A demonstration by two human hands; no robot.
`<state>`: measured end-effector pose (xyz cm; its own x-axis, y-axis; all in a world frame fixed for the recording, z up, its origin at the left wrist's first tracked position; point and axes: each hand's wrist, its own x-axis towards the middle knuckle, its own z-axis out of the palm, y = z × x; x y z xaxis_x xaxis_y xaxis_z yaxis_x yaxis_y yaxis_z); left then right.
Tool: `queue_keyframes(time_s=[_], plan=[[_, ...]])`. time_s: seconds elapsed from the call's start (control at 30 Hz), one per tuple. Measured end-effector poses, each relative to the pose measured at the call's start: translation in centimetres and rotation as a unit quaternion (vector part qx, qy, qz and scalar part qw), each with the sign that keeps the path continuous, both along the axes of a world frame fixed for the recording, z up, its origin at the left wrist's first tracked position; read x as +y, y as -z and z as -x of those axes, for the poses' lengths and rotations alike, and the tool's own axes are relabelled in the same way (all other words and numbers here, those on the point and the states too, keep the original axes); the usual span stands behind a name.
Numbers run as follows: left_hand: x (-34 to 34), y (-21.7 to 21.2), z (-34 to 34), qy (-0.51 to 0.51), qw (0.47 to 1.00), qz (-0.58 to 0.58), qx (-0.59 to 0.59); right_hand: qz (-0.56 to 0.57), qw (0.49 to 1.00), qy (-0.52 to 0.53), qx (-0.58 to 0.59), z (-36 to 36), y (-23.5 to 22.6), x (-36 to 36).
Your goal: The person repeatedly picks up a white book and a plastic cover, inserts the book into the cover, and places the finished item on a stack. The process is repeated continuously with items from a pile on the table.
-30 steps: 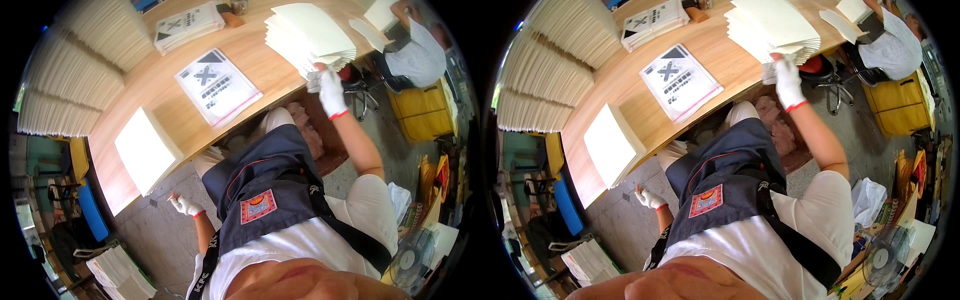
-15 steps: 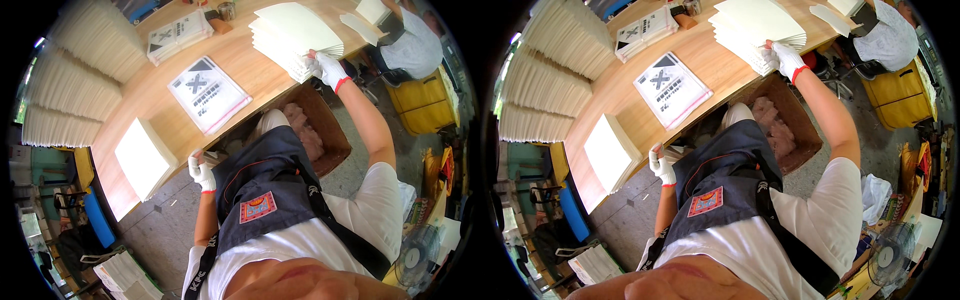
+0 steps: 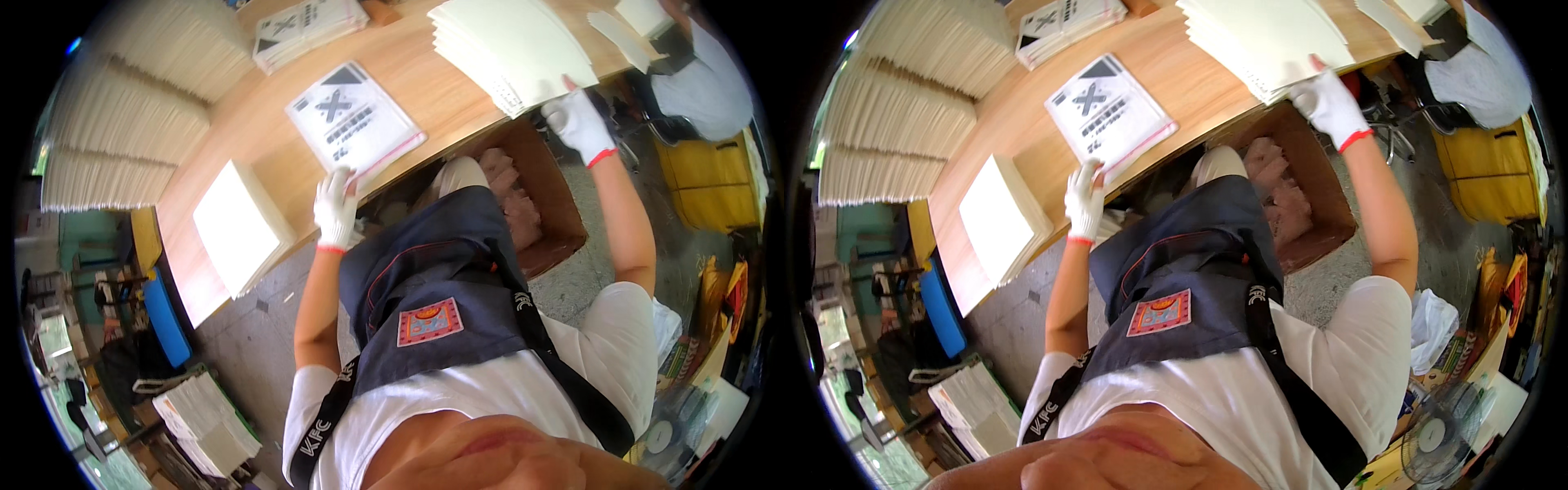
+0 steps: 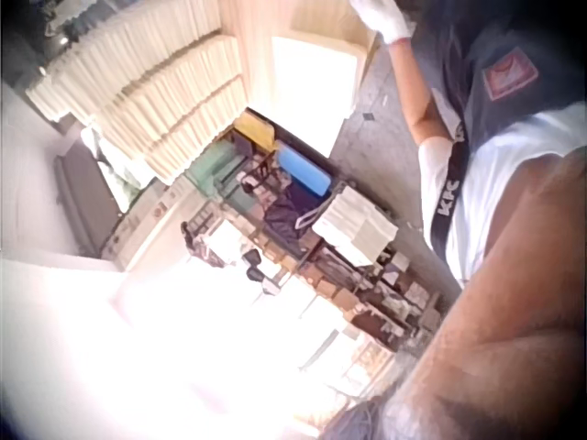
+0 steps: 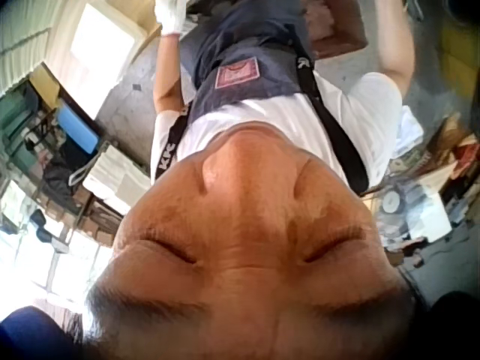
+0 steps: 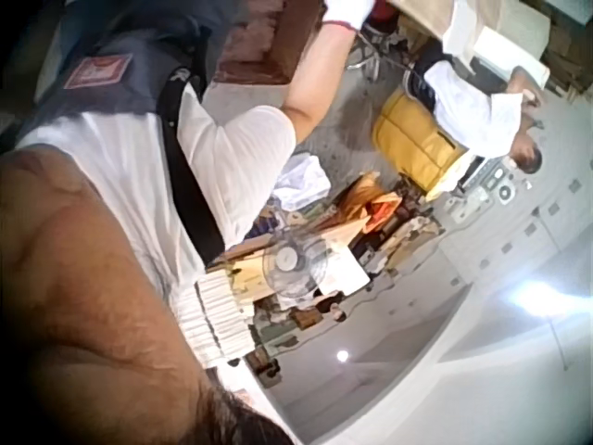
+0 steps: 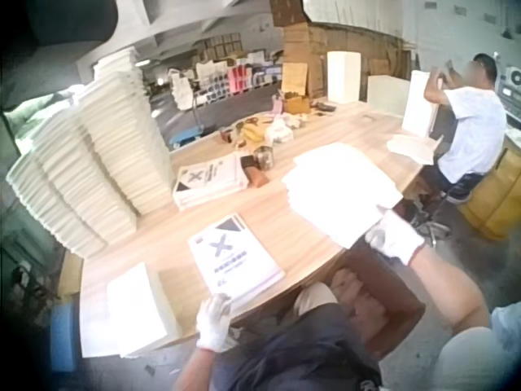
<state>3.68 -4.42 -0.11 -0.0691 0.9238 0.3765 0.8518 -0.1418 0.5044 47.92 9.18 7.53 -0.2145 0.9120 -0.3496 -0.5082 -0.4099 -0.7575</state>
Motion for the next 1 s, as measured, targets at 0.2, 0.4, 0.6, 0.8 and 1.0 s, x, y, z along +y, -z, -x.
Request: queue_keyframes(time_s=[0.2, 0.4, 0.6, 0.8, 1.0], plan=[[4.9, -1.3, -0.4, 0.022, 0.948, 0.178, 0.264, -0.055, 0.975, 0.203, -0.074, -1.4, -1.4, 1.7], [6.3, 0.2, 1.2, 0.014, 0.947, 0.217, 0.237, -0.092, 0.98, 0.135, -0.115, 1.6, -1.8, -3.1], [5.6, 3.6, 4.4, 0.028, 0.992, 0.11, 0.05, 0.077, 0.986, -0.143, -0.027, 9.1, 2.8, -11.1], [4.1, 1.5, 3.3, -0.017, 0.995, 0.049, 0.08, 0.107, 0.992, -0.054, 0.032, 11.2, 8.9, -14.5], [5.2, 0.1, 3.5, 0.098, 0.972, 0.093, -0.193, 0.139, 0.982, 0.001, 0.131, 12.9, 11.7, -15.4]])
